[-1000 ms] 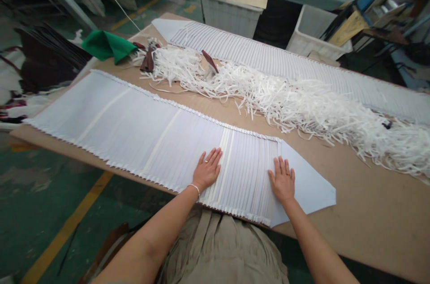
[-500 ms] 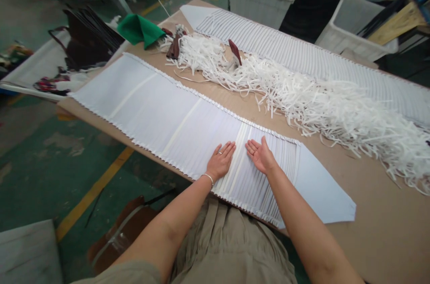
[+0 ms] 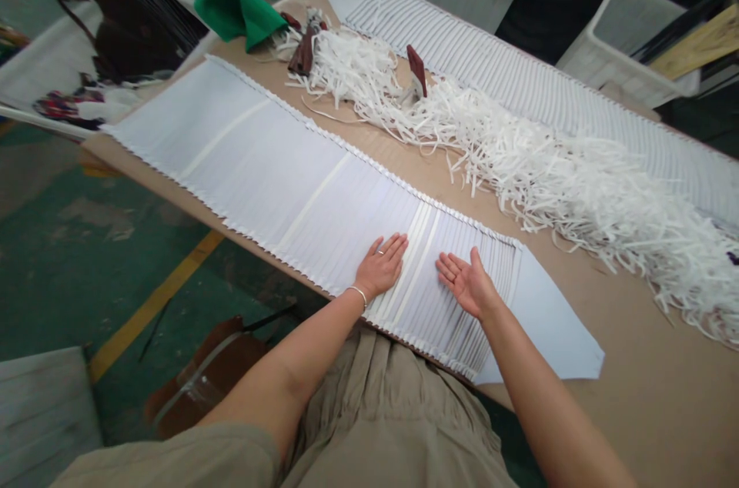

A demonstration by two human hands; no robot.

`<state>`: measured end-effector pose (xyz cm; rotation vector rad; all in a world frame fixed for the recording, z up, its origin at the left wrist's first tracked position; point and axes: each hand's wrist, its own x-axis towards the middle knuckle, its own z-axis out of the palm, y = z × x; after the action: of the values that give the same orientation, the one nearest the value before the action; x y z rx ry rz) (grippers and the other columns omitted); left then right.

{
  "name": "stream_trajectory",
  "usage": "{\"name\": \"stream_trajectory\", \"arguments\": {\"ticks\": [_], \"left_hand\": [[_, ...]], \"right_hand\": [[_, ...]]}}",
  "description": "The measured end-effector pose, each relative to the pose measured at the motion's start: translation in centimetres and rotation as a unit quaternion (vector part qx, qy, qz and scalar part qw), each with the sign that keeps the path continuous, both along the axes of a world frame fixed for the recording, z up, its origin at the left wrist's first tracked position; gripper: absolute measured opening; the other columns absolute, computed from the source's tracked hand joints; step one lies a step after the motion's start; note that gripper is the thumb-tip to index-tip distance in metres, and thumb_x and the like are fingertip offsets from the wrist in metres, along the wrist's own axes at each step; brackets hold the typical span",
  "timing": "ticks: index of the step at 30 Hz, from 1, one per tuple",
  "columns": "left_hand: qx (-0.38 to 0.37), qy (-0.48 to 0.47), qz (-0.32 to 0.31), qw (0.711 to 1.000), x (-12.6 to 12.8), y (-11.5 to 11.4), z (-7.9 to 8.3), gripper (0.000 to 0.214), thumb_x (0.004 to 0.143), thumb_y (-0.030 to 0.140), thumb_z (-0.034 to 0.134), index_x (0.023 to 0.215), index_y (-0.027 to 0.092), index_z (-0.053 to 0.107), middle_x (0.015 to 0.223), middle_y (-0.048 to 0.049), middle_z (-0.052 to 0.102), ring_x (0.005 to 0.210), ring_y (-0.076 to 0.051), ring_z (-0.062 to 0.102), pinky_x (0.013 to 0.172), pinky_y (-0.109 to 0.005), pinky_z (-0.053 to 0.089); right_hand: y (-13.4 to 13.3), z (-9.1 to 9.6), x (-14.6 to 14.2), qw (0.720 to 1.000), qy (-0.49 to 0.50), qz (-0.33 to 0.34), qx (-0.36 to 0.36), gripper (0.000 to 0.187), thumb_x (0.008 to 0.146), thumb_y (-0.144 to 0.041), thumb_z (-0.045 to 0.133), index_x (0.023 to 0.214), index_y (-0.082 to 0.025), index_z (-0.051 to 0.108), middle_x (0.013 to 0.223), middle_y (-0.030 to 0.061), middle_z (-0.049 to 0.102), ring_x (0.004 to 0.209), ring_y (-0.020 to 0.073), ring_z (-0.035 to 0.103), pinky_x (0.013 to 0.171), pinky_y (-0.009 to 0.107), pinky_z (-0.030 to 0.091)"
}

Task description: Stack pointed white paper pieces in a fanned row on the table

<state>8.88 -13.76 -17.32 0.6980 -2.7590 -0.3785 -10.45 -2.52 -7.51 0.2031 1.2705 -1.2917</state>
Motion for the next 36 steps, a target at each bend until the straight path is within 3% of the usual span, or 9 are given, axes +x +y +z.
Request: {"name": "stream_trajectory", "arguments": {"ticks": [5, 9, 12, 20, 22, 26, 29, 31, 36], "left_hand": [[0.002, -0.001, 0.001, 1.000, -0.1, 0.1, 0.0, 0.055, 0.100, 0.025, 0.037, 0.155, 0.021, 0.032, 0.162, -0.0056, 0.032, 0.152, -0.021, 0.025, 0.125, -0.050, 0.020], [0.006, -0.013, -0.008, 1.000, 0.0, 0.2, 0.2, 0.054, 0.098, 0.024, 0.041, 0.152, 0.027, 0.039, 0.164, -0.0038, 0.028, 0.153, -0.023, 0.022, 0.124, -0.052, 0.020], [0.009, -0.018, -0.008, 1.000, 0.1, 0.3, 0.4, 0.053, 0.098, 0.024, 0.041, 0.151, 0.028, 0.040, 0.164, -0.0039, 0.027, 0.153, -0.023, 0.021, 0.124, -0.052, 0.019], [0.006, -0.022, -0.010, 1.000, 0.2, 0.3, 0.4, 0.053, 0.102, 0.029, 0.033, 0.155, 0.021, 0.032, 0.164, -0.0056, 0.029, 0.153, -0.022, 0.022, 0.124, -0.051, 0.019], [0.005, -0.024, -0.003, 1.000, 0.1, 0.4, 0.2, 0.055, 0.102, 0.030, 0.031, 0.156, 0.018, 0.029, 0.163, -0.0068, 0.029, 0.153, -0.021, 0.021, 0.125, -0.050, 0.019], [0.001, -0.032, 0.004, 0.999, 0.1, 0.6, 0.0, 0.056, 0.102, 0.035, 0.031, 0.155, 0.016, 0.031, 0.164, -0.0074, 0.028, 0.153, -0.022, 0.020, 0.125, -0.049, 0.019], [-0.001, -0.032, 0.004, 0.999, 0.1, 0.6, -0.1, 0.055, 0.103, 0.036, 0.031, 0.154, 0.016, 0.032, 0.164, -0.0066, 0.027, 0.153, -0.021, 0.020, 0.125, -0.048, 0.019], [0.000, -0.027, 0.006, 1.000, 0.2, 0.4, -0.1, 0.055, 0.102, 0.035, 0.032, 0.154, 0.018, 0.032, 0.164, -0.0067, 0.028, 0.153, -0.022, 0.021, 0.125, -0.048, 0.020], [0.019, -0.023, 0.013, 0.999, 0.2, 0.4, 0.6, 0.055, 0.102, 0.036, 0.033, 0.154, 0.016, 0.033, 0.163, -0.0079, 0.029, 0.153, -0.023, 0.023, 0.124, -0.049, 0.023]], "right_hand": [[0.2, 0.1, 3.2, 0.998, -0.038, 0.045, -0.007, 0.072, 0.096, -0.069, 0.027, 0.145, -0.019, 0.043, 0.156, 0.0103, 0.042, 0.136, 0.0168, 0.051, 0.115, 0.038, 0.040], [1.8, 0.1, 4.0, 0.998, -0.022, 0.046, 0.028, 0.074, 0.096, -0.070, 0.024, 0.146, -0.019, 0.041, 0.156, 0.0097, 0.043, 0.137, 0.0167, 0.050, 0.120, 0.040, 0.032], [2.4, 0.2, 4.8, 0.998, -0.007, 0.064, 0.010, 0.072, 0.096, -0.069, 0.029, 0.146, -0.019, 0.041, 0.158, 0.0082, 0.040, 0.138, 0.0155, 0.048, 0.123, 0.037, 0.027], [3.1, -0.4, 6.4, 0.997, -0.015, 0.070, 0.041, 0.066, 0.096, -0.067, 0.029, 0.142, -0.023, 0.046, 0.157, 0.0071, 0.042, 0.140, 0.0163, 0.046, 0.121, 0.042, 0.030], [1.8, 0.0, 5.8, 0.998, 0.018, 0.062, 0.026, 0.062, 0.097, -0.065, 0.033, 0.143, -0.026, 0.044, 0.159, 0.0048, 0.040, 0.141, 0.0158, 0.044, 0.122, 0.042, 0.029], [-3.8, 0.1, 4.7, 0.998, 0.032, 0.023, -0.052, 0.063, 0.099, -0.064, 0.026, 0.148, -0.026, 0.038, 0.158, 0.0049, 0.041, 0.138, 0.0150, 0.048, 0.120, 0.041, 0.032], [-5.6, -0.4, 3.9, 0.999, 0.019, 0.016, -0.021, 0.067, 0.099, -0.064, 0.024, 0.151, -0.022, 0.031, 0.160, 0.0077, 0.038, 0.137, 0.0155, 0.049, 0.118, 0.041, 0.035], [-4.4, -0.6, 2.9, 0.999, 0.028, 0.013, 0.008, 0.068, 0.098, -0.065, 0.027, 0.150, -0.021, 0.032, 0.160, 0.0077, 0.037, 0.137, 0.0160, 0.049, 0.117, 0.041, 0.037], [2.6, 0.7, -1.9, 0.999, 0.041, -0.021, -0.003, 0.063, 0.097, -0.065, 0.032, 0.137, -0.020, 0.048, 0.152, 0.0107, 0.048, 0.126, 0.0183, 0.060, 0.105, 0.038, 0.051]]}}
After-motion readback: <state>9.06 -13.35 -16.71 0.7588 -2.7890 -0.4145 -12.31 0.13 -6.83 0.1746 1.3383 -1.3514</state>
